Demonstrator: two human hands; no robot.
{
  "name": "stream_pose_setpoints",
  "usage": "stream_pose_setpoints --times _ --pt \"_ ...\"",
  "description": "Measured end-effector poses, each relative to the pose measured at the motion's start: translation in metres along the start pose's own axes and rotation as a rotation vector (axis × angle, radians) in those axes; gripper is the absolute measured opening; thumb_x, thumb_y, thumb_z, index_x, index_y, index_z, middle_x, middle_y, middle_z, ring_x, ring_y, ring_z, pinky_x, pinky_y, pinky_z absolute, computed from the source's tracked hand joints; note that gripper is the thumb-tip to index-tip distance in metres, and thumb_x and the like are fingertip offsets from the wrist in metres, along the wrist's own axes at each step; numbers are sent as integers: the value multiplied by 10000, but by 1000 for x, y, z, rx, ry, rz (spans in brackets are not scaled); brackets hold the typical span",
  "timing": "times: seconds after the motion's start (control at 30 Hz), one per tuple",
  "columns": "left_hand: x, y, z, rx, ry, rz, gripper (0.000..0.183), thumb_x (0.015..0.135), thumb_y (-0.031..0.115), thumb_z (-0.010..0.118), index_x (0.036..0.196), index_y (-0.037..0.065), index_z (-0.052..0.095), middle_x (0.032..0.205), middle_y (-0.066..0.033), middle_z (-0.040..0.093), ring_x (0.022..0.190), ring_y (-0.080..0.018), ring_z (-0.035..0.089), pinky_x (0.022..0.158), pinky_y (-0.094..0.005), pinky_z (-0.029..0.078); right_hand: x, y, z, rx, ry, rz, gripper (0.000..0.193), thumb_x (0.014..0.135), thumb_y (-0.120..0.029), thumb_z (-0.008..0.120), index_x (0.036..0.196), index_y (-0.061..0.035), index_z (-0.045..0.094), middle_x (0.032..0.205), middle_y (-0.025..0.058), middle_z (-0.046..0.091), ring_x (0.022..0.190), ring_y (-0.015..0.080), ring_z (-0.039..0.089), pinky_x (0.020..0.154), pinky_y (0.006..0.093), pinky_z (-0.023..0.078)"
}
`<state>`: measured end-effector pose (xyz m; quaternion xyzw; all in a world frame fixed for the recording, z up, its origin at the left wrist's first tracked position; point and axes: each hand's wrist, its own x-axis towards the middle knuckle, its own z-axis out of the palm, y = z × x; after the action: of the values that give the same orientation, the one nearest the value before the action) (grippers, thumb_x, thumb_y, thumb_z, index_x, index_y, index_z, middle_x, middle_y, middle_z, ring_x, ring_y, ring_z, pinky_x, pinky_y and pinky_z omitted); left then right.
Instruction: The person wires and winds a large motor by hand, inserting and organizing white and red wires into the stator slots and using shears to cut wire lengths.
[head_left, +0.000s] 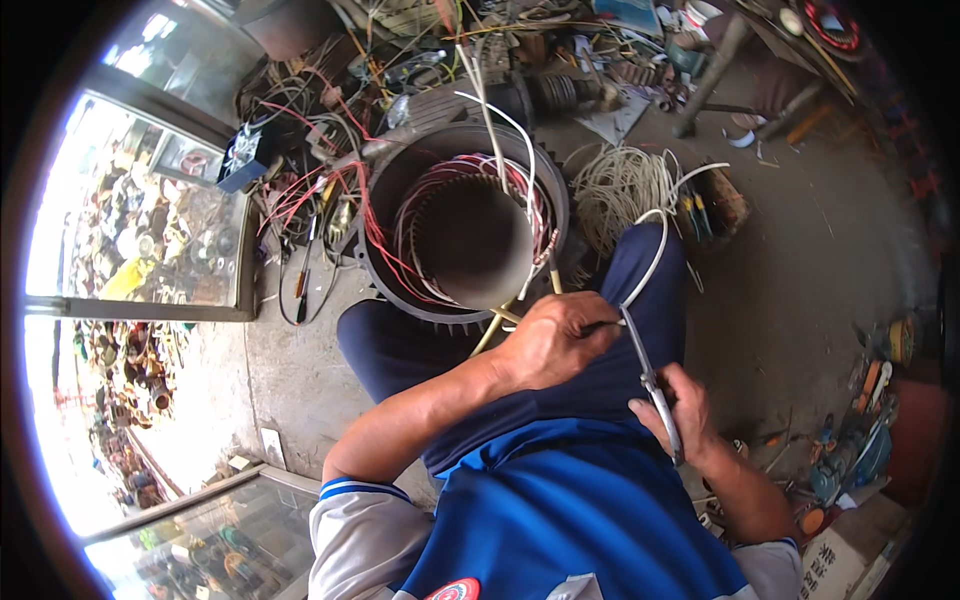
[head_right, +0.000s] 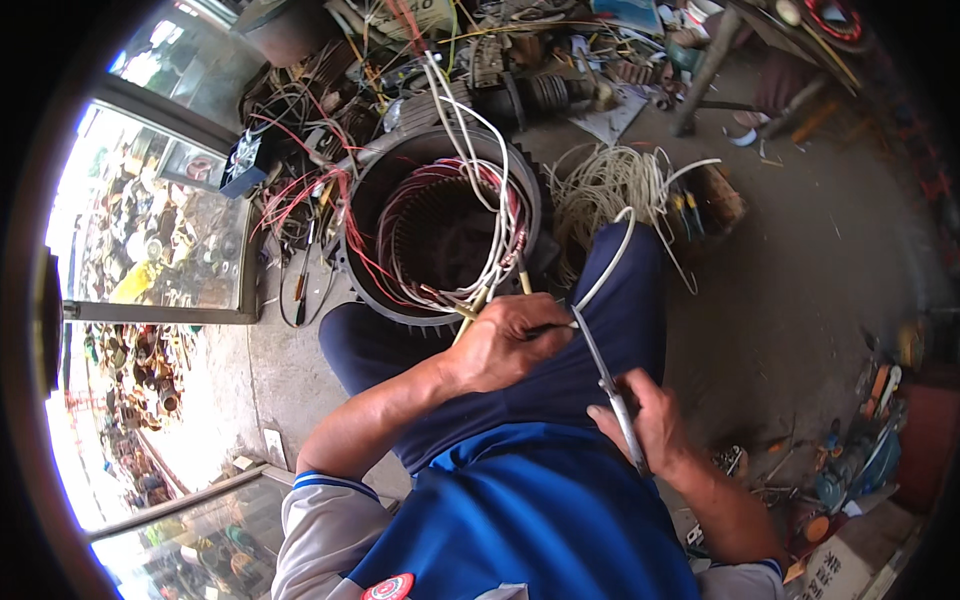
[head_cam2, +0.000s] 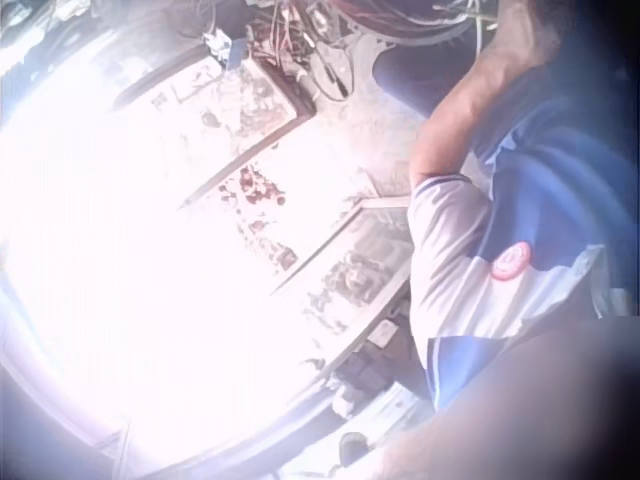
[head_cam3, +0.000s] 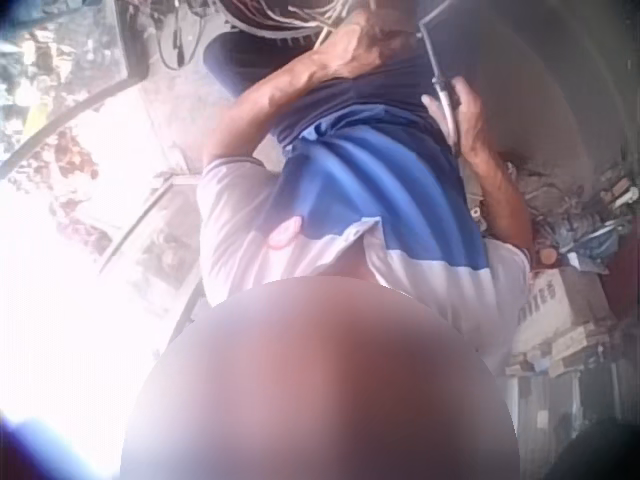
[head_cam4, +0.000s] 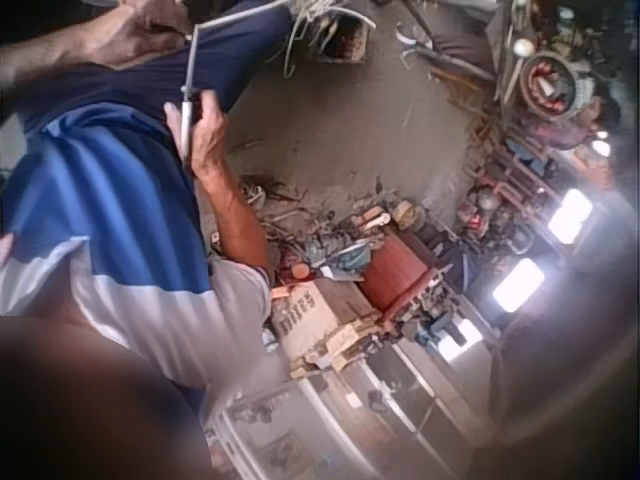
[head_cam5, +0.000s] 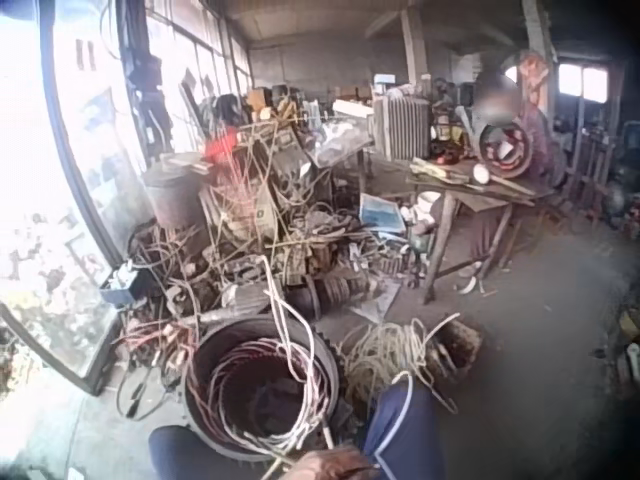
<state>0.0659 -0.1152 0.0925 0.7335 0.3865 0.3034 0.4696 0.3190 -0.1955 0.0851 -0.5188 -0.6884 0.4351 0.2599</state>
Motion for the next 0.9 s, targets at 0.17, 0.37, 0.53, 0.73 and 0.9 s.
stream_pose_setpoints --times 0.17,0.37,0.53,0.73,0.9 --pt "3 0 -17 -25 47 -69 211 1012 153 645 1101 -37 670 916 -176 689 865 -303 692 772 -398 545 -16 23 8 -217 112 15 408 797 -157 862 1056 -5 588 686 137 634 569 265 636 542 372 491" --pt "25 -59 -97 -238 746 -222 95 972 117 698 1013 34 679 800 34 634 692 -23 516 611 -205 433 -42 48 0 -739 -217 -81 510 727 -180 805 1171 -35 601 931 173 682 812 410 669 720 537 541" --pt "46 -179 -176 -283 893 -463 134 963 183 705 1000 57 678 698 48 537 488 -54 428 433 -246 310 -13 4 -9 -924 -513 15 453 769 -186 774 1175 -31 643 903 156 706 801 372 699 716 485 566" --pt "80 -243 -209 -451 1109 -250 257 968 240 684 890 -4 678 782 -77 657 698 -176 591 669 -359 464 65 -37 21 -641 -301 -165 348 825 -138 757 1139 -14 670 871 144 722 771 339 709 706 432 578" --pt "72 -189 -187 229 1123 -76 254 1015 228 640 1015 -21 686 847 -151 653 748 -256 659 703 -384 504 156 -81 68 -227 -125 -313 278 882 -4 715 1154 7 656 920 128 725 788 249 727 679 354 574"
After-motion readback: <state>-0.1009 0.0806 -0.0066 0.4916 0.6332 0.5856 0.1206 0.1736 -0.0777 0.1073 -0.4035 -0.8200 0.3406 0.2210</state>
